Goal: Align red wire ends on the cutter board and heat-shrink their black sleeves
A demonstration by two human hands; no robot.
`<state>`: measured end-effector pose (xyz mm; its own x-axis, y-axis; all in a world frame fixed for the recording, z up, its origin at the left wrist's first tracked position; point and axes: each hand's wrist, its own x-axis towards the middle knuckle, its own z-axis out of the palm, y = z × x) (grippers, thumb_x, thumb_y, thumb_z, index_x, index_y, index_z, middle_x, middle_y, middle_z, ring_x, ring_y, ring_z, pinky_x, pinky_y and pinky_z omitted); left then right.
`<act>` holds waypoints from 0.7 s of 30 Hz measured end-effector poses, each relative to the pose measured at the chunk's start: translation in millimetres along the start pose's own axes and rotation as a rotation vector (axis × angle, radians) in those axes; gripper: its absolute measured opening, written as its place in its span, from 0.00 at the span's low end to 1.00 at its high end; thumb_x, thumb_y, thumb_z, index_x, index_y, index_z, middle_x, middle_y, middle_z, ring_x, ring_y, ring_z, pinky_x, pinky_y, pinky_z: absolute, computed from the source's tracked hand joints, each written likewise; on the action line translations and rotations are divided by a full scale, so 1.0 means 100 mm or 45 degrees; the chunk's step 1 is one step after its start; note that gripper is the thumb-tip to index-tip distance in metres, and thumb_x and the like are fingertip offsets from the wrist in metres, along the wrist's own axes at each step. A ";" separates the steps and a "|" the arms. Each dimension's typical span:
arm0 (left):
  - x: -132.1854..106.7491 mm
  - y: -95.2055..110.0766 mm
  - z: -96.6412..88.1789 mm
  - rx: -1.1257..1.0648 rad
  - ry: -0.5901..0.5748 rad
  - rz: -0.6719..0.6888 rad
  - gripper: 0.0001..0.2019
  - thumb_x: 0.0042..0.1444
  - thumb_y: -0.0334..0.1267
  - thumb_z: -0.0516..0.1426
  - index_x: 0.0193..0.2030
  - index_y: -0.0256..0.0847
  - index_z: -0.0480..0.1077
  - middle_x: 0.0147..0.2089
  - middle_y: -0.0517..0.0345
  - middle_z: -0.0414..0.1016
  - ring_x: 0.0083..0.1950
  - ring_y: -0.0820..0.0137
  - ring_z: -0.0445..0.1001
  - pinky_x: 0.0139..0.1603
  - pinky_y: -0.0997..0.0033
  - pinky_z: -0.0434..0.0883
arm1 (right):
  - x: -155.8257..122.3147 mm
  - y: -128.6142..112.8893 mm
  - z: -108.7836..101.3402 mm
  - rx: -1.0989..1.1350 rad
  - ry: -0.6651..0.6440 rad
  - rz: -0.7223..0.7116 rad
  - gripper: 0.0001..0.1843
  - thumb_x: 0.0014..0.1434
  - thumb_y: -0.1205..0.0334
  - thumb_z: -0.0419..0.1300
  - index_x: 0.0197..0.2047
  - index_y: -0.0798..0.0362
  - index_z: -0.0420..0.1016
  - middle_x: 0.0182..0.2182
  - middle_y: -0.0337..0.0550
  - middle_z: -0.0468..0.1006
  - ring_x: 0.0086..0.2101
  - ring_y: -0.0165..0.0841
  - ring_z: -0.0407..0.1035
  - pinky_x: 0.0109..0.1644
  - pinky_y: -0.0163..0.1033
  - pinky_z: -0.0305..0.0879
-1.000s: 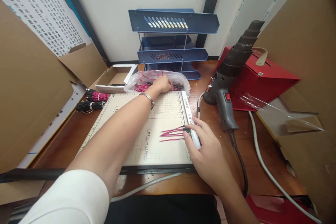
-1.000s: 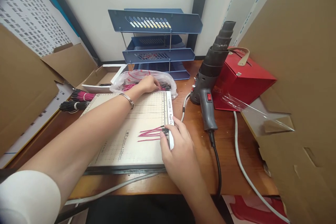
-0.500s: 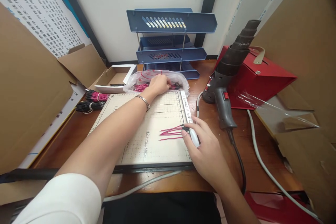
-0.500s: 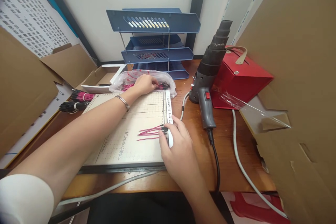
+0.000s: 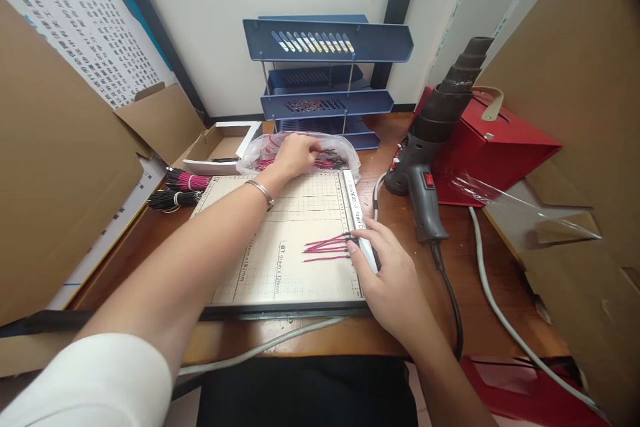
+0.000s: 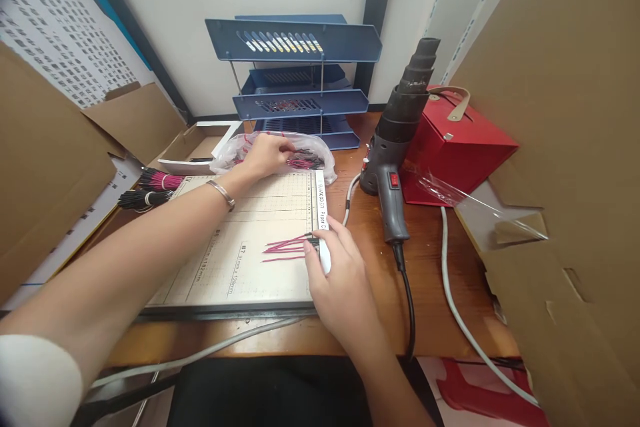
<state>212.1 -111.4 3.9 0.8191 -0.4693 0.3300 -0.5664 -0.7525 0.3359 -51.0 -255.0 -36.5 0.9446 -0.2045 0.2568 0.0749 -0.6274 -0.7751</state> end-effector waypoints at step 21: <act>-1.44 0.58 -0.27 -0.318 -0.261 0.276 0.07 0.59 0.29 0.63 0.44 0.39 0.81 0.42 0.55 0.83 0.43 0.65 0.79 0.47 0.67 0.72 | 0.00 0.01 0.00 -0.064 -0.004 -0.028 0.25 0.62 0.63 0.52 0.60 0.56 0.72 0.63 0.49 0.71 0.63 0.42 0.66 0.69 0.52 0.63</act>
<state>59.1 -75.1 -0.2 0.6650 -0.7064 0.2422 -0.7121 -0.5021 0.4908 -50.5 -255.9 -37.0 0.9439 -0.1880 0.2716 0.0797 -0.6684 -0.7395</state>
